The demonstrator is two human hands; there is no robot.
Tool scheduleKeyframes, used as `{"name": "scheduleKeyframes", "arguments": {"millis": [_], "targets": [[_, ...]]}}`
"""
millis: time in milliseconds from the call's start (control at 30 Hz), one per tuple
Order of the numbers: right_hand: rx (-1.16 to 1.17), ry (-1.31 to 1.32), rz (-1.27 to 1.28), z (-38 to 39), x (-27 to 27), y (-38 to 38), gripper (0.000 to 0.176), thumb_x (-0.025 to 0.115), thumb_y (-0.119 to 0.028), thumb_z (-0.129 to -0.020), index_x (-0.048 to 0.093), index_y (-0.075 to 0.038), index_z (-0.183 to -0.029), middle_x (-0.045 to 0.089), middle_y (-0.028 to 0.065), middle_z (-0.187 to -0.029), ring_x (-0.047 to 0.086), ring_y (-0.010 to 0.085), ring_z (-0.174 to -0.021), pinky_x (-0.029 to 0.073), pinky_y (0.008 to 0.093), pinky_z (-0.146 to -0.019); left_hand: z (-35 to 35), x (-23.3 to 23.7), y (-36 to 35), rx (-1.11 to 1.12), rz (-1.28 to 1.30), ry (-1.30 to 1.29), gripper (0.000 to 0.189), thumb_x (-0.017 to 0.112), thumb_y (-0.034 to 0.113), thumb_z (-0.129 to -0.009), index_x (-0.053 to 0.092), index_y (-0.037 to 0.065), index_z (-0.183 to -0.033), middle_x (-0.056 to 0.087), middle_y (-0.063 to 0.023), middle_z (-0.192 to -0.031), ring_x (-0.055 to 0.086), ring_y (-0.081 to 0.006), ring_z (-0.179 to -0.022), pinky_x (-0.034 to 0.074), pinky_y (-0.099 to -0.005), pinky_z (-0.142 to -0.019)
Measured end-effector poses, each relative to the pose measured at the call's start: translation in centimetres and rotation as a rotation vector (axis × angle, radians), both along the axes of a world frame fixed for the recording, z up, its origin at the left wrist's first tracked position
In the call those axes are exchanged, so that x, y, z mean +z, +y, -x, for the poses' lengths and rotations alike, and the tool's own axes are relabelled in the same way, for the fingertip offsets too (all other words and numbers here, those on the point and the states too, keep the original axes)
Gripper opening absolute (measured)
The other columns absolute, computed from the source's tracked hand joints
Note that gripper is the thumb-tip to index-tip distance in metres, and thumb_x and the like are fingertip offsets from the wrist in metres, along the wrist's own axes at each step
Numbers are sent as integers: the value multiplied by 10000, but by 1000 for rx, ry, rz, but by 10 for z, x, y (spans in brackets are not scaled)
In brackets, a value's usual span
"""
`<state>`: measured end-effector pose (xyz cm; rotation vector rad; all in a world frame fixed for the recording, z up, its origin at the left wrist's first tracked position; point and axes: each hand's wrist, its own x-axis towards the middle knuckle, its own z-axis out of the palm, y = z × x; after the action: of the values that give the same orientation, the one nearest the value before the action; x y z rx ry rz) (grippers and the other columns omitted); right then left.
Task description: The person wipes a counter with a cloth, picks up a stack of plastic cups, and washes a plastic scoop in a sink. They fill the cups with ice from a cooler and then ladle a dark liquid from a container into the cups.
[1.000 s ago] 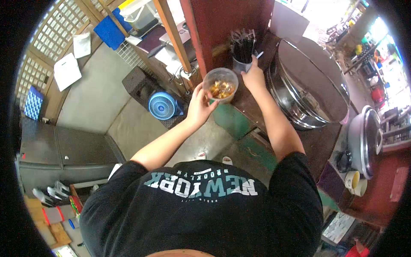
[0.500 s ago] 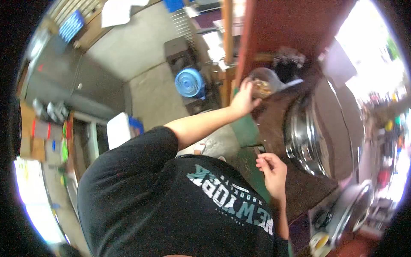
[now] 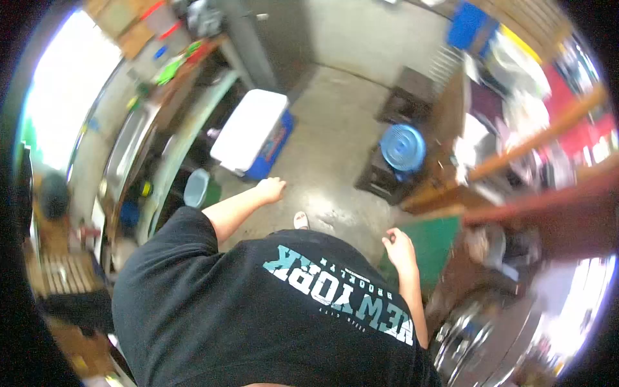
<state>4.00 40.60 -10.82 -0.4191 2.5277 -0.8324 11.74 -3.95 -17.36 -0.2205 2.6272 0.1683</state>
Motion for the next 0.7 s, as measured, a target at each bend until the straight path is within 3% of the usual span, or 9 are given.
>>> {"name": "scheduleKeyframes", "arguments": {"millis": [167, 233, 267, 300, 333, 367, 500, 600, 700], "targets": [[443, -103, -287, 84, -63, -85, 384, 679, -252, -766, 604, -32, -1072, 634, 223, -1024, 608, 347, -977, 475, 404, -856, -177, -68, -143, 740, -89, 6, 321, 546, 272, -811, 609, 35, -1018, 621, -211, -1023, 609, -352, -964, 486, -449, -843], [540, -201, -427, 109, -70, -125, 388, 682, -258, -757, 619, -47, -1076, 626, 218, -1069, 600, 332, -1024, 468, 390, -885, -262, -93, -163, 703, 33, -86, 295, 564, 277, -789, 663, 42, -937, 647, -206, -951, 616, -344, -946, 495, -431, -826], [605, -175, -468, 121, -75, -140, 375, 680, -265, -758, 628, -51, -1061, 631, 208, -1063, 604, 327, -1016, 471, 389, -881, -300, -100, -166, 803, -27, -127, 277, 568, 234, -763, 686, 30, -910, 643, -199, -1011, 614, -345, -962, 495, -425, -836], [665, -141, -509, 133, -77, -157, 362, 678, -271, -758, 636, -55, -1045, 636, 197, -1056, 608, 323, -1008, 474, 387, -878, -364, -218, -192, 1116, -27, -153, 287, 576, 197, -739, 686, 24, -941, 624, -202, -1073, 610, -322, -1002, 489, -412, -848], [678, -149, -553, 146, -83, -173, 348, 683, -274, -753, 647, -61, -1026, 647, 185, -1030, 620, 314, -983, 482, 384, -858, -378, -155, -178, 1041, -129, -425, 303, 580, 195, -737, 682, 44, -980, 599, -212, -1120, 595, -314, -1045, 476, -398, -866], [702, -102, -557, 153, -82, -193, 348, 681, -267, -755, 646, -62, -1035, 659, 174, -995, 629, 307, -960, 486, 382, -839, -415, -200, -178, 1171, -114, -448, 294, 596, 205, -733, 686, 61, -973, 604, -203, -1111, 591, -326, -1050, 473, -395, -862], [848, -116, -593, 168, -62, -281, 345, 676, -253, -762, 643, -59, -1046, 662, 174, -986, 629, 316, -952, 486, 386, -828, -419, -116, -152, 1295, -163, -456, 306, 588, 236, -752, 682, 68, -990, 616, -172, -1117, 587, -323, -1058, 470, -408, -874], [1041, -161, -571, 180, -70, -334, 357, 672, -249, -767, 634, -37, -1051, 655, 178, -1013, 621, 321, -969, 484, 384, -833, -403, -121, -146, 1474, -198, -318, 296, 574, 272, -773, 689, 73, -960, 650, -133, -1058, 603, -326, -1003, 480, -425, -854], [1082, -164, -512, 190, -55, -404, 363, 671, -234, -764, 631, -28, -1060, 652, 174, -1034, 618, 316, -983, 483, 376, -843, -377, -115, -156, 1156, -235, -79, 250, 580, 274, -766, 660, 79, -902, 654, -125, -966, 608, -329, -914, 484, -437, -810]]}}
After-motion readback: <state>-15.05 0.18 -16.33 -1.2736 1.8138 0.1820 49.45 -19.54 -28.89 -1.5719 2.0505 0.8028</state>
